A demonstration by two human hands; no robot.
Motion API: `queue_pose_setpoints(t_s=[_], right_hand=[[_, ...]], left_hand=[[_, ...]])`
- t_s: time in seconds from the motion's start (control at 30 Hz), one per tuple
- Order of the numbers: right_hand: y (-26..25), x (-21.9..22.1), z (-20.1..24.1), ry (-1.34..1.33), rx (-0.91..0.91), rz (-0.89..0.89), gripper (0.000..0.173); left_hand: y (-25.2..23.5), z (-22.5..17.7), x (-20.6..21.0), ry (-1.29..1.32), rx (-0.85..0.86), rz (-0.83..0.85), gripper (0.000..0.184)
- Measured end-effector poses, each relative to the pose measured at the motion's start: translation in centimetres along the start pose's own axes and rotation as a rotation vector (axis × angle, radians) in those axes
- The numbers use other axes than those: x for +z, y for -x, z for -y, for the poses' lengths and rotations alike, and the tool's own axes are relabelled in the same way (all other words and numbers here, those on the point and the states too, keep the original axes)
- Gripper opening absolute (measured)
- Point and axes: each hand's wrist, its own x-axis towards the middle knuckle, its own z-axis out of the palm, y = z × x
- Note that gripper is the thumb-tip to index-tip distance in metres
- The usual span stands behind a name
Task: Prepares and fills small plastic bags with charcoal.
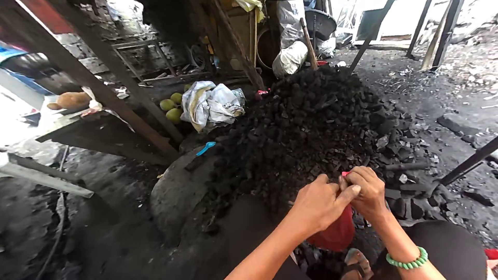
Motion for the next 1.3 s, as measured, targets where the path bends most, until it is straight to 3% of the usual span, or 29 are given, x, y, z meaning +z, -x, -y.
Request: queue_pose_setpoints(t_s=[0.1,0.2,0.27,0.37,0.5,0.57,0.67,0.73,0.87,1.0,1.1,1.2,1.3], right_hand=[[-0.3,-0.2,0.3,-0.098,0.082,0.017,0.025],[-0.7,-1.3,0.5,-0.445,0.333,0.197,0.027],[-0.6,-1.7,0.6,-0.627,0.461,0.249,0.029],[-0.5,-1.8,0.6,-0.597,0.410,0.225,0.026],[-0.1,-0.9,-0.3,-0.120,0.082,0.125,0.033],[0.1,-0.4,-0.8,0.012,-0.002,0.124,0.034],[1.3,-0.3,-3.4,0.115,0.033,0.230,0.031],[4.1,-0.4,-5.8,0.100,0.198,0.423,0.023],[7.5,0.7,-6.1,0.072,0.296,0.576,0.018],[8.0,1.4,-4.4,0.053,0.300,0.518,0.020],[8.8,0.9,-2.3,0.021,0.301,0.396,0.025],[9.8,0.9,1.7,-0.074,0.301,0.326,0.025],[9.5,1.9,5.1,-0.099,0.191,0.296,0.022]], left_hand=[[0.0,0.4,-0.5,0.328,-0.093,0.058,0.051],[0.0,0.9,-0.1,0.850,-0.207,0.043,0.046],[0.1,0.9,0.0,0.967,-0.191,0.059,0.048],[-0.2,0.5,0.2,0.850,-0.167,0.060,0.050],[0.1,-1.0,0.8,0.205,-0.064,0.049,0.052],[0.1,-1.3,1.7,0.031,-0.087,0.078,0.059],[1.1,0.4,3.3,0.124,-0.124,0.061,0.055],[2.3,2.4,4.8,0.242,-0.226,0.105,0.054],[2.3,5.9,5.8,0.281,-0.363,0.178,0.044],[1.0,9.9,4.3,0.292,-0.386,0.259,0.030],[-0.3,12.7,3.7,0.580,-0.521,0.107,0.016],[-2.2,12.5,3.7,0.769,-0.569,-0.093,0.013],[-4.1,10.2,4.5,0.671,-0.484,-0.036,0.016]])
